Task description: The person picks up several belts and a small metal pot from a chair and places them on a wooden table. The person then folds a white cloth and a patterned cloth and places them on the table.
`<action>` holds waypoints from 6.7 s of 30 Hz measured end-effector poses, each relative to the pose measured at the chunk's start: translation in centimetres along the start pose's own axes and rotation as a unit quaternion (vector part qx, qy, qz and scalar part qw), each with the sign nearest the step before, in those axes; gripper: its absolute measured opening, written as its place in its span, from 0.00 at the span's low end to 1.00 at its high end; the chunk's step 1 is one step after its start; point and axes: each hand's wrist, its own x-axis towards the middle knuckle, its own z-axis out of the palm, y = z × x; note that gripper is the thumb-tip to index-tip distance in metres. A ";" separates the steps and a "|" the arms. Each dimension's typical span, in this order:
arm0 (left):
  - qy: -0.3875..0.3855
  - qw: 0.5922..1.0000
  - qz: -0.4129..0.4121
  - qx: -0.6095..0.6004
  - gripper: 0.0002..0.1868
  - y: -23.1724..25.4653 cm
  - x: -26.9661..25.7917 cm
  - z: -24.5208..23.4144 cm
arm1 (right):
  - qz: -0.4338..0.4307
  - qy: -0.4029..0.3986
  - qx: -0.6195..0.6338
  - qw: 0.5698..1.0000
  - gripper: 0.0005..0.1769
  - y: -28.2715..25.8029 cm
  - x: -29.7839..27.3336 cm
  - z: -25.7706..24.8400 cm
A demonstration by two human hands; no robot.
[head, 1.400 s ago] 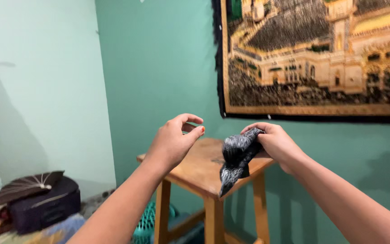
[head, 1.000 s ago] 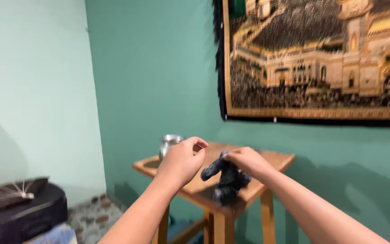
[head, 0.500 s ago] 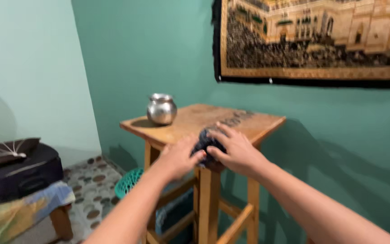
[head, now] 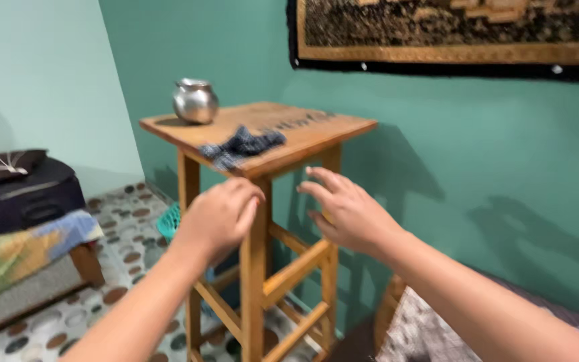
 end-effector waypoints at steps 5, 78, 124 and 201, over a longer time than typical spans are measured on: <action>-0.095 0.995 0.016 -0.039 0.08 8.2 -7.4 6.8 | 0.131 -0.170 0.052 0.975 0.31 3.1 -12.7 1.6; -0.108 0.832 -0.454 -0.299 0.28 22.3 -15.7 14.0 | 0.517 -0.021 0.448 0.729 0.32 -4.6 -21.7 -2.7; 0.092 0.263 -0.394 -0.876 0.12 14.1 -10.1 6.9 | 0.245 -0.354 0.573 0.697 0.17 -2.5 -25.4 0.0; 0.144 0.721 -0.418 -0.533 0.21 -5.7 -4.1 -9.4 | 0.385 0.158 0.767 0.488 0.30 -11.5 10.1 9.5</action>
